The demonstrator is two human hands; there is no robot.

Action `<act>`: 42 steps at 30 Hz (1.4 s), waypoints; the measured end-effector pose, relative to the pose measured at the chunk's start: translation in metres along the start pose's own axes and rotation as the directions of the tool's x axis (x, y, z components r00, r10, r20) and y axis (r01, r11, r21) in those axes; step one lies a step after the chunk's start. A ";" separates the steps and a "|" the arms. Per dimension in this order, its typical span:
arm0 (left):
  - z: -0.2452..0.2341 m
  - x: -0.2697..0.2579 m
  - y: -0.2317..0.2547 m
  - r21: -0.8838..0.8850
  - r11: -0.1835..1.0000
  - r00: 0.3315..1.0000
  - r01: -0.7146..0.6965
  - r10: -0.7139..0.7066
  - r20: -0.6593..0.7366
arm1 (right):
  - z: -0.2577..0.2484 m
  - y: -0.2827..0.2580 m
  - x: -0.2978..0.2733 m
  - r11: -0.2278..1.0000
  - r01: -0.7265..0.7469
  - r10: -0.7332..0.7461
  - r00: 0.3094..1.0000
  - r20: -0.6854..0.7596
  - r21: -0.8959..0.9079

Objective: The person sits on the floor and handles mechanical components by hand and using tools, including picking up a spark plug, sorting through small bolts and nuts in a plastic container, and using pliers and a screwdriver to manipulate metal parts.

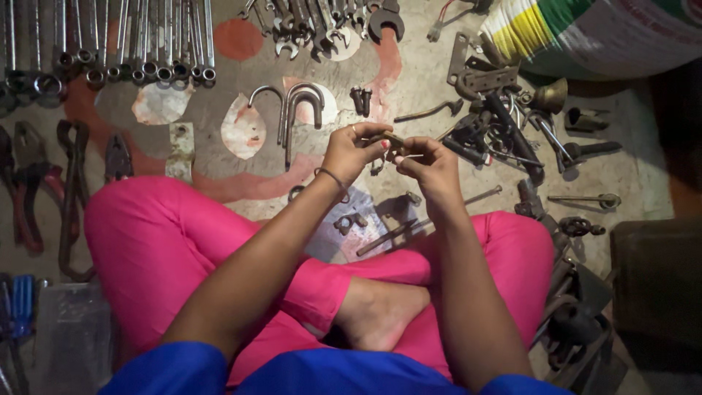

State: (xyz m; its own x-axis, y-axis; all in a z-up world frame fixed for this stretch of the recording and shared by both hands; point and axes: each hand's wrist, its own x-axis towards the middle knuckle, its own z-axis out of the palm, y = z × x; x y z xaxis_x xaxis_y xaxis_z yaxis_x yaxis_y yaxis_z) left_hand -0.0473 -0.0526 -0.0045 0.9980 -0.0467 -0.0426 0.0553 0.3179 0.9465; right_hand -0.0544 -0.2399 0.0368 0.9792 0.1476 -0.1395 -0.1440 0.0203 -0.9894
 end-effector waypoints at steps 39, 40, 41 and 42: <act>-0.005 0.000 0.015 -0.004 1.000 0.993 -0.028 0.028 0.119 | 0.009 -0.024 -0.007 0.976 0.200 -0.197 0.979 0.041 -0.083; -0.005 0.001 0.017 0.005 1.000 0.992 -0.026 0.025 0.123 | 0.008 -0.024 -0.007 0.976 0.204 -0.201 0.979 0.042 -0.082; -0.005 0.001 0.018 0.014 1.000 0.992 -0.024 0.022 0.128 | 0.008 -0.024 -0.007 0.978 0.196 -0.194 0.980 0.038 -0.076; -0.005 0.001 0.019 0.024 0.999 0.991 -0.035 0.032 0.130 | 0.008 -0.024 -0.007 0.979 0.189 -0.187 0.982 0.034 -0.071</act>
State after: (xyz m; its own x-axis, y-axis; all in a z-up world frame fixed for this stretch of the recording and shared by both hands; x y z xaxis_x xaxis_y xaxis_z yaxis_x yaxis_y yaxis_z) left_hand -0.0452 -0.0414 0.0121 0.9868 -0.1595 0.0292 0.0197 0.2968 0.9547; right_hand -0.0585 -0.2332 0.0616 0.9834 0.1746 0.0498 0.0544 -0.0220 -0.9983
